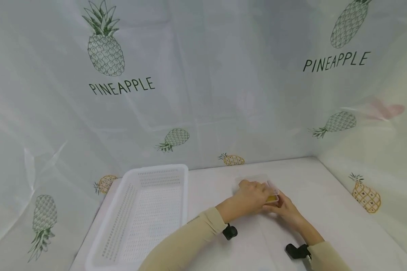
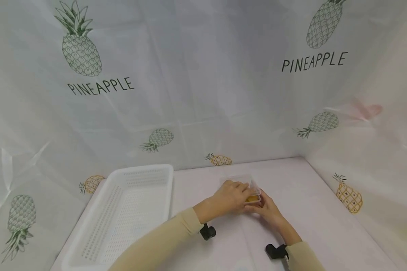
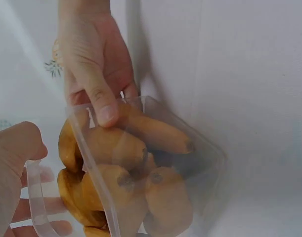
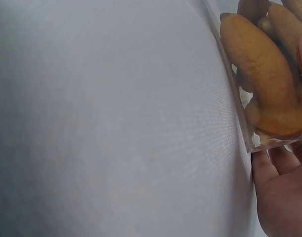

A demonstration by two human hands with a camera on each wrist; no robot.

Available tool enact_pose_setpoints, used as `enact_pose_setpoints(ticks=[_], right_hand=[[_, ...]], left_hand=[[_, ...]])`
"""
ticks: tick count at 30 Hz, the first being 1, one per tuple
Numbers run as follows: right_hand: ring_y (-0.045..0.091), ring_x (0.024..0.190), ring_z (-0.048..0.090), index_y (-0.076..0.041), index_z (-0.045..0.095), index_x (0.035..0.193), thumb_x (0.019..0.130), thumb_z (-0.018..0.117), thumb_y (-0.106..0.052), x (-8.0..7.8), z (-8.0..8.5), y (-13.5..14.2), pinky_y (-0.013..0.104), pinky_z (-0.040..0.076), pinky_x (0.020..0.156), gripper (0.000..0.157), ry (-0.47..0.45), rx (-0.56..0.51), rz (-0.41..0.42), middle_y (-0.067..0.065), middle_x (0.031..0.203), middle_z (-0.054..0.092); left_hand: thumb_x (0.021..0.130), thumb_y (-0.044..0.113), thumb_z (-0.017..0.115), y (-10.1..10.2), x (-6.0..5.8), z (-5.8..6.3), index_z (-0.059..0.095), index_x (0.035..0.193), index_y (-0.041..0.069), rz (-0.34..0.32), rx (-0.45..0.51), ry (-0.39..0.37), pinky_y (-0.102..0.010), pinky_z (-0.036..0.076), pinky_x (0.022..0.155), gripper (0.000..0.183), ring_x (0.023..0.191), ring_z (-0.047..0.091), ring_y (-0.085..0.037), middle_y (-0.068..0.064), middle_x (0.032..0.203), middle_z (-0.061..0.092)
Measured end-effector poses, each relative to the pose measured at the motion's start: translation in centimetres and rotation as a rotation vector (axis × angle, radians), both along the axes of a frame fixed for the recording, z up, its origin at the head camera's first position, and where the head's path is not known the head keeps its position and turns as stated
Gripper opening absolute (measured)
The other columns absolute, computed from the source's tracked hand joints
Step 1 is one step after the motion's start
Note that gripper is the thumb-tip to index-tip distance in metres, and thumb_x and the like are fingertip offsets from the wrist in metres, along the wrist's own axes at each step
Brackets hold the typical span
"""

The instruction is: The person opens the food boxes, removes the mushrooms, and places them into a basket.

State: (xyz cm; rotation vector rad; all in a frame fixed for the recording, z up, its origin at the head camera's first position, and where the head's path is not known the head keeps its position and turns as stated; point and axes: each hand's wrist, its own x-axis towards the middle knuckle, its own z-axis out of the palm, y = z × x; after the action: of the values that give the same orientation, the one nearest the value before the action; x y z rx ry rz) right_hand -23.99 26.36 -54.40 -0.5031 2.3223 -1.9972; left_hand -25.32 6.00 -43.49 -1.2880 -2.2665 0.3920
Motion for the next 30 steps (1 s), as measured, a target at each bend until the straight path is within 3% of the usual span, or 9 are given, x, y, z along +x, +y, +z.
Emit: enact_pose_setpoints(ticks=[5, 9, 12, 15, 18, 20, 25, 27, 30], right_hand=[[-0.003, 0.117, 0.053, 0.002, 0.027, 0.155, 0.090, 0.074, -0.006, 0.0, 0.0, -0.2, 0.015, 0.044, 0.094, 0.081, -0.008, 0.035, -0.042, 0.024, 0.155, 0.031], [0.006, 0.113, 0.059, -0.004, 0.032, 0.154, 0.090, 0.074, -0.006, 0.0, -0.1, -0.2, 0.020, 0.049, 0.090, 0.077, -0.013, 0.036, -0.041, 0.013, 0.149, 0.042], [0.014, 0.107, 0.064, -0.005, 0.034, 0.152, 0.091, 0.072, -0.004, 0.0, 0.0, -0.1, 0.026, 0.053, 0.085, 0.072, -0.010, 0.022, -0.020, -0.001, 0.139, 0.050], [0.017, 0.108, 0.065, -0.008, 0.031, 0.154, 0.092, 0.070, -0.003, 0.0, 0.0, 0.0, 0.028, 0.055, 0.085, 0.073, -0.020, 0.004, 0.001, -0.010, 0.139, 0.048], [0.017, 0.109, 0.065, -0.008, 0.026, 0.157, 0.093, 0.069, -0.003, 0.0, 0.1, 0.1, 0.029, 0.055, 0.086, 0.077, -0.030, -0.014, 0.021, -0.014, 0.142, 0.044], [0.016, 0.109, 0.065, -0.008, 0.023, 0.158, 0.094, 0.068, -0.002, 0.0, 0.1, 0.2, 0.029, 0.056, 0.086, 0.079, -0.027, -0.028, 0.039, -0.015, 0.143, 0.043], [0.003, 0.115, 0.058, -0.002, 0.015, 0.159, 0.094, 0.067, 0.001, -0.2, 0.0, 0.1, 0.022, 0.053, 0.088, 0.083, -0.012, -0.041, 0.046, 0.013, 0.158, 0.030], [-0.006, 0.119, 0.050, 0.000, 0.014, 0.158, 0.093, 0.068, 0.000, -0.2, 0.0, 0.1, 0.017, 0.049, 0.092, 0.084, -0.007, -0.032, 0.033, 0.026, 0.160, 0.019], [-0.014, 0.123, 0.040, -0.002, 0.014, 0.159, 0.093, 0.069, -0.001, -0.3, 0.0, 0.1, 0.015, 0.044, 0.095, 0.086, 0.002, -0.017, 0.018, 0.030, 0.160, 0.016]], left_hand=[[0.093, 0.065, 0.056, -0.1, -0.5, 0.3, 0.058, 0.135, 0.025, -0.008, -0.011, -0.093, -0.025, 0.056, 0.070, 0.057, 0.101, 0.067, -0.012, 0.006, 0.121, 0.067], [0.091, 0.060, 0.062, -0.4, -1.0, 0.8, 0.058, 0.138, 0.026, -0.025, 0.031, -0.161, -0.023, 0.057, 0.071, 0.059, 0.098, 0.068, -0.013, 0.007, 0.122, 0.067], [0.097, 0.046, 0.062, -0.7, -1.4, 1.3, 0.060, 0.137, 0.026, -0.018, 0.070, -0.229, -0.019, 0.055, 0.064, 0.045, 0.093, 0.067, -0.010, 0.009, 0.125, 0.066], [0.101, 0.028, 0.058, -1.0, -2.0, 1.7, 0.062, 0.136, 0.025, -0.029, 0.123, -0.310, -0.012, 0.046, 0.053, 0.035, 0.077, 0.061, -0.004, 0.010, 0.129, 0.065], [0.102, 0.024, 0.056, -1.3, -2.4, 2.0, 0.061, 0.137, 0.024, -0.045, 0.160, -0.386, -0.011, 0.036, 0.046, 0.036, 0.065, 0.049, -0.003, 0.010, 0.129, 0.065], [0.102, 0.024, 0.056, -1.4, -2.6, 2.1, 0.060, 0.139, 0.023, -0.049, 0.172, -0.424, -0.011, 0.037, 0.048, 0.037, 0.068, 0.050, -0.004, 0.010, 0.132, 0.063], [0.103, 0.025, 0.057, -1.8, -3.1, 2.4, 0.060, 0.139, 0.022, -0.054, 0.228, -0.516, -0.012, 0.042, 0.053, 0.036, 0.077, 0.056, -0.004, 0.009, 0.123, 0.068], [0.103, 0.024, 0.058, -2.0, -3.2, 2.5, 0.060, 0.139, 0.022, -0.048, 0.264, -0.559, -0.012, 0.038, 0.049, 0.037, 0.068, 0.050, -0.003, 0.008, 0.110, 0.070], [0.102, 0.024, 0.058, -2.2, -3.5, 2.7, 0.059, 0.140, 0.022, -0.028, 0.309, -0.624, -0.014, 0.030, 0.043, 0.038, 0.054, 0.037, -0.004, 0.008, 0.089, 0.066]])
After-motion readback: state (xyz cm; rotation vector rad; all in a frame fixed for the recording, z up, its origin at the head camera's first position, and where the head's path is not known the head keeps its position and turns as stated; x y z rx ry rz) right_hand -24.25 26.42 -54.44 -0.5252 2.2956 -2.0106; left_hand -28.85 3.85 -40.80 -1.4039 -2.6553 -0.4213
